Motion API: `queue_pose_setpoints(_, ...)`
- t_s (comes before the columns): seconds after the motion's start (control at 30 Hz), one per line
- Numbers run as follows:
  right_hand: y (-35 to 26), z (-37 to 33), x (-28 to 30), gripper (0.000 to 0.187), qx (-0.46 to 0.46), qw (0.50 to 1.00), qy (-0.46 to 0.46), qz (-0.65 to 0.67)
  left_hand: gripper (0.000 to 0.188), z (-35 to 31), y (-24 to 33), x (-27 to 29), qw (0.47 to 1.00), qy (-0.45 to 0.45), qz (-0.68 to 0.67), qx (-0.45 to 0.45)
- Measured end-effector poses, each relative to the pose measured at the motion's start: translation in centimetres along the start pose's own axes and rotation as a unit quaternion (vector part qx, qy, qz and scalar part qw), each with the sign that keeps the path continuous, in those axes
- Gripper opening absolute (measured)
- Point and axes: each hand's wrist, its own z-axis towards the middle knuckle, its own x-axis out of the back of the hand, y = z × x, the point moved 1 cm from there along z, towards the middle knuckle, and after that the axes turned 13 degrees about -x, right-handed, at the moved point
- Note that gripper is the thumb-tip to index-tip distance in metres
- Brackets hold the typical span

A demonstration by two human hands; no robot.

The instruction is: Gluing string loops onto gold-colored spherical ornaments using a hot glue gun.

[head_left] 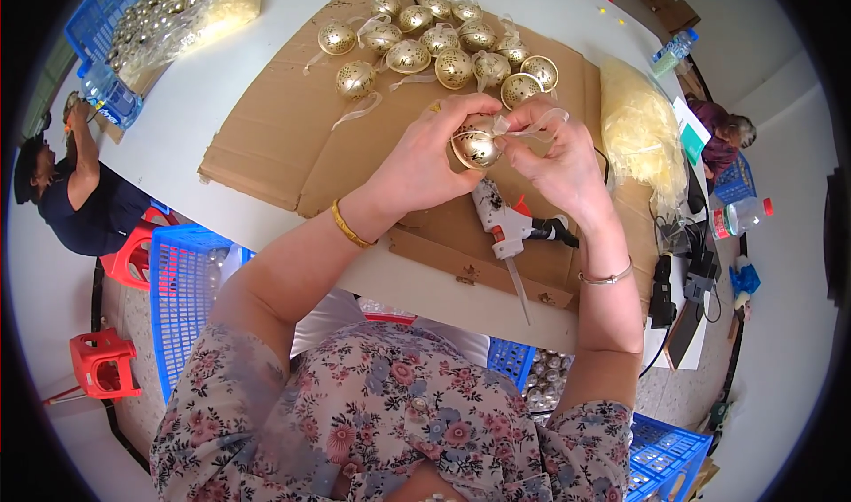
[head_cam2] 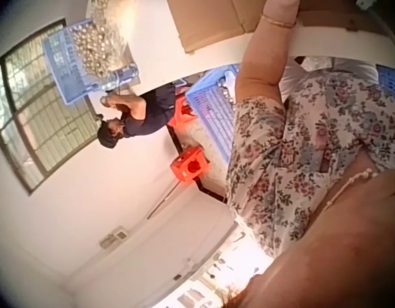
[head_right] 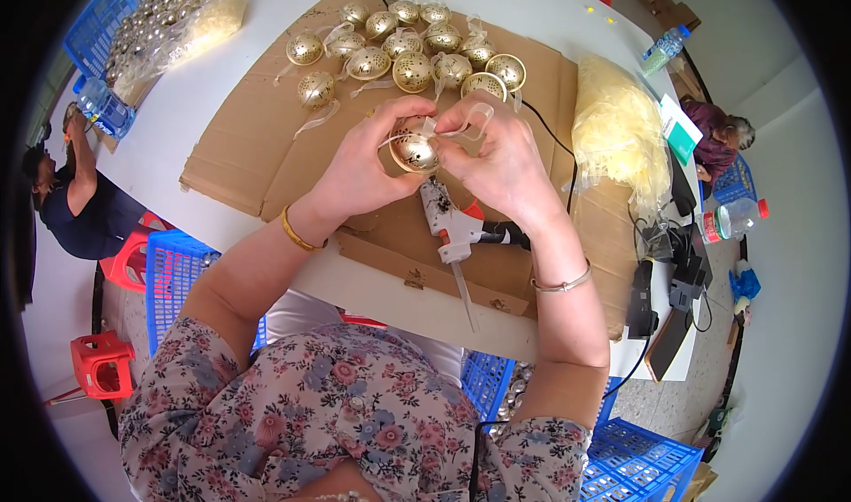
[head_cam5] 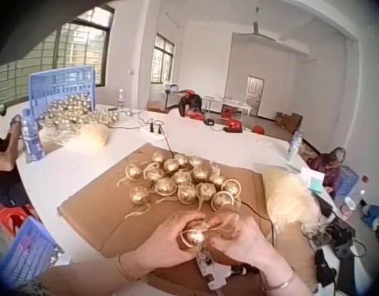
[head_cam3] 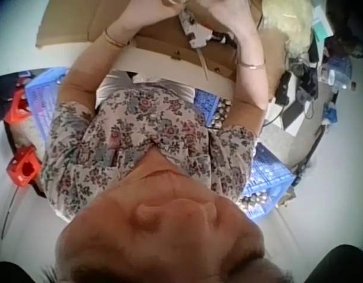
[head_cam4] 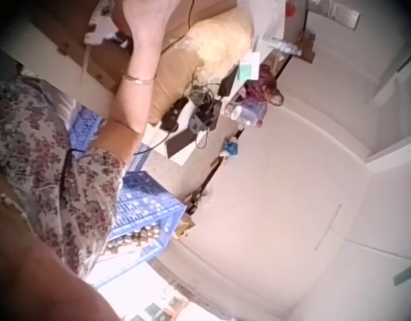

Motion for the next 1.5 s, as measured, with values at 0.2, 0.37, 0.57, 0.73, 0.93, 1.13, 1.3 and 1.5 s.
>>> queue_pose_setpoints(0.2, -1.2, -0.1, -0.1, 0.04, -0.107, 0.993, -0.028, 0.038, 0.065, -0.4, -1.0, 0.2, 0.99, 0.017, -0.12, 0.072)
queue_pose_setpoints(0.37, -1.4, -0.2, -0.6, 0.054, -0.148, 0.988, -0.047, 0.022, 0.08, -0.3, -0.5, 0.4, 0.965, 0.033, -0.223, 0.13)
queue_pose_setpoints(0.57, -1.6, -0.2, -0.9, 0.051, -0.174, 0.981, -0.083, 0.038, 0.089, -0.3, -0.6, 0.2, 0.963, 0.037, -0.244, 0.11)
queue_pose_setpoints(0.73, -2.1, -2.1, 1.3, 0.046, -0.192, 0.964, -0.055, 0.175, 0.078, -0.4, -0.1, -0.4, 0.927, 0.051, -0.363, 0.083)
queue_pose_setpoints(0.93, -0.5, -10.2, 13.1, 0.044, -0.149, 0.948, 0.222, 0.174, 0.016, -2.2, -3.7, 0.1, 0.958, 0.068, -0.179, 0.214)
queue_pose_setpoints(1.13, 0.7, -27.2, 18.0, 0.04, -0.021, 0.746, 0.617, 0.25, 0.016, -2.1, -4.7, 0.2, 0.93, 0.139, -0.265, 0.214)
queue_pose_setpoints(1.3, 8.6, -43.2, 13.9, 0.039, -0.12, 0.54, 0.801, 0.231, 0.02, -1.8, -6.6, 0.3, 0.904, 0.135, -0.332, 0.233)
queue_pose_setpoints(1.5, 19.8, -56.0, 6.1, 0.036, -0.408, 0.393, 0.761, 0.316, 0.017, -1.8, -5.8, 0.1, 0.918, 0.115, -0.271, 0.267)
